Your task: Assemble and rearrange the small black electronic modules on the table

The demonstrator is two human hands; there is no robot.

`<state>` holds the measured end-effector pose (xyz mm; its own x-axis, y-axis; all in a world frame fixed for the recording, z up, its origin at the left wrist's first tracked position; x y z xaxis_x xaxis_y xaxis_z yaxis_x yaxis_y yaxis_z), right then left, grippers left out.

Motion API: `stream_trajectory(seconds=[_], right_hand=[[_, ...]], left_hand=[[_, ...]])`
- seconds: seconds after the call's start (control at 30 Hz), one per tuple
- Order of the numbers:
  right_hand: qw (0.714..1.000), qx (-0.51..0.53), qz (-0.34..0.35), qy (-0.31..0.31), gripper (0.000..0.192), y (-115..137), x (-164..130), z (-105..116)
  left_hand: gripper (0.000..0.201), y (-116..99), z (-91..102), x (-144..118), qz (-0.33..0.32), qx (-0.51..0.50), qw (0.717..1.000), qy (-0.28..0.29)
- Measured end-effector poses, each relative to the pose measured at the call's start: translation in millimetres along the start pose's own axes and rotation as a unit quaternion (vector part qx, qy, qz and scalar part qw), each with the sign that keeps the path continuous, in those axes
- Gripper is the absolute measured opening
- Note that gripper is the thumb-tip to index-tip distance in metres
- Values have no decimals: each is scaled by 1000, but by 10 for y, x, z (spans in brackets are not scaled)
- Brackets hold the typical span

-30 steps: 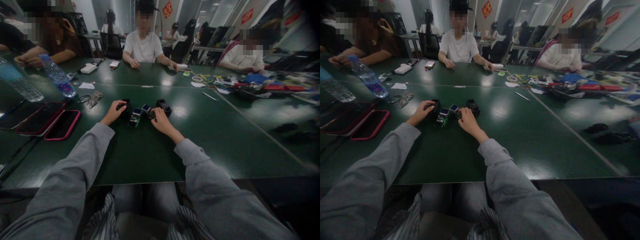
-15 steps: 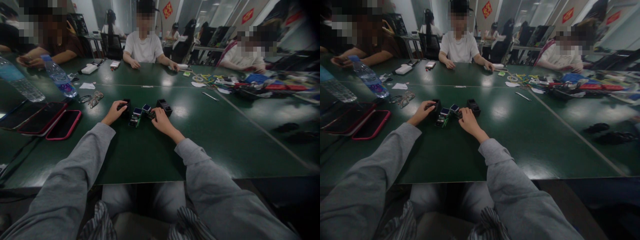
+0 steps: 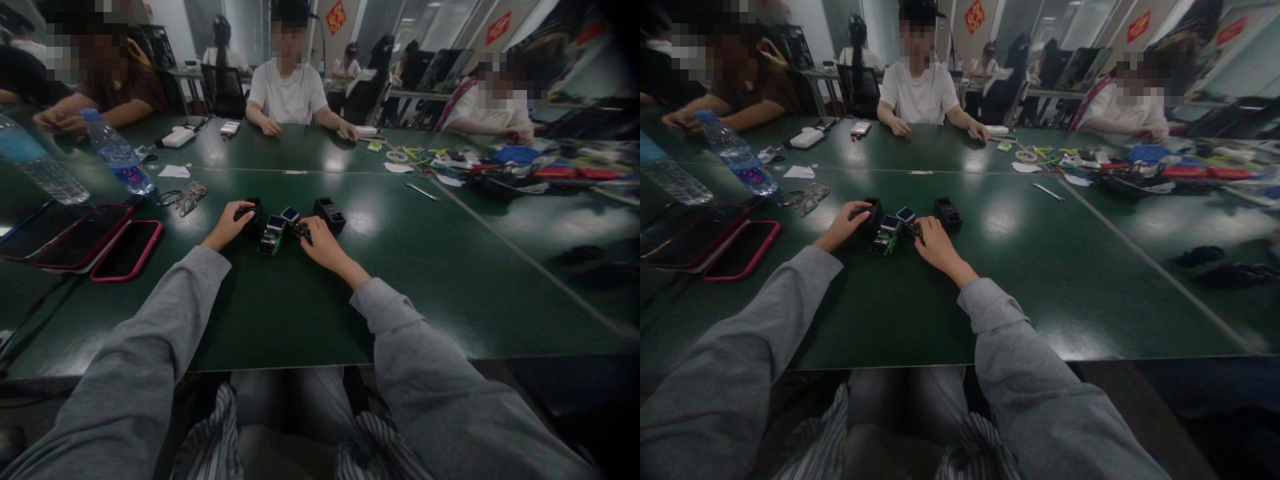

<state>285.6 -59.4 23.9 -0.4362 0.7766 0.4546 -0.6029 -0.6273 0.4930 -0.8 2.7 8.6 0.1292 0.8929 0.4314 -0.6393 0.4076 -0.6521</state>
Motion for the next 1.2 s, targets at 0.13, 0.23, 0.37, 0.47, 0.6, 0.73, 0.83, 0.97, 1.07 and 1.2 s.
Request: stream_trajectory(seconds=[0.13,0.23,0.37,0.47,0.6,0.73,0.83,0.97,1.07,1.2], right_hand=[[1000,4,1,8,41,12,-2,-5],[1000,4,1,14,43,40,-5,2],[1000,-6,-4,15,43,73,-8,19],[1000,-21,-15,5,42,84,-13,31],[999,-30,-31,-11,42,64,-26,35],[998,-37,-43,-38,40,47,-26,34],[994,-58,-36,-88,37,141,-13,68],[996,-56,18,-73,33,454,-19,86],[995,-56,78,8,37,692,-60,17],[984,-47,130,110,45,808,-103,-89]], left_hand=[[33,9,-2,10,-1,6,1000,0],[33,0,-1,9,-1,6,1000,-1],[32,-10,-3,7,-2,3,1000,-1],[34,11,-11,13,-9,2,1000,-2],[34,36,-15,15,-8,-1,1000,-4],[33,13,-3,6,-4,9,1000,-1],[33,-7,3,3,-4,10,1000,-2],[34,-16,-3,6,-8,9,1000,-3],[33,-12,-11,8,-7,14,1000,-5],[32,-13,-15,8,-14,17,1000,-10]])
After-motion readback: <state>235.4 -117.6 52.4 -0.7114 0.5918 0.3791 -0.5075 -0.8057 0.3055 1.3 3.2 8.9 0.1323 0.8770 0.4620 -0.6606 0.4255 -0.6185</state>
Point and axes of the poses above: each hand's wrist, its own x-axis towards the middle knuckle, its own z-axis out of the back of the hand, y = z × x, the point moved 1 cm from there along x, towards the middle knuckle, and after that the axes turned 10 degrees about x, right-handed, at the moved point
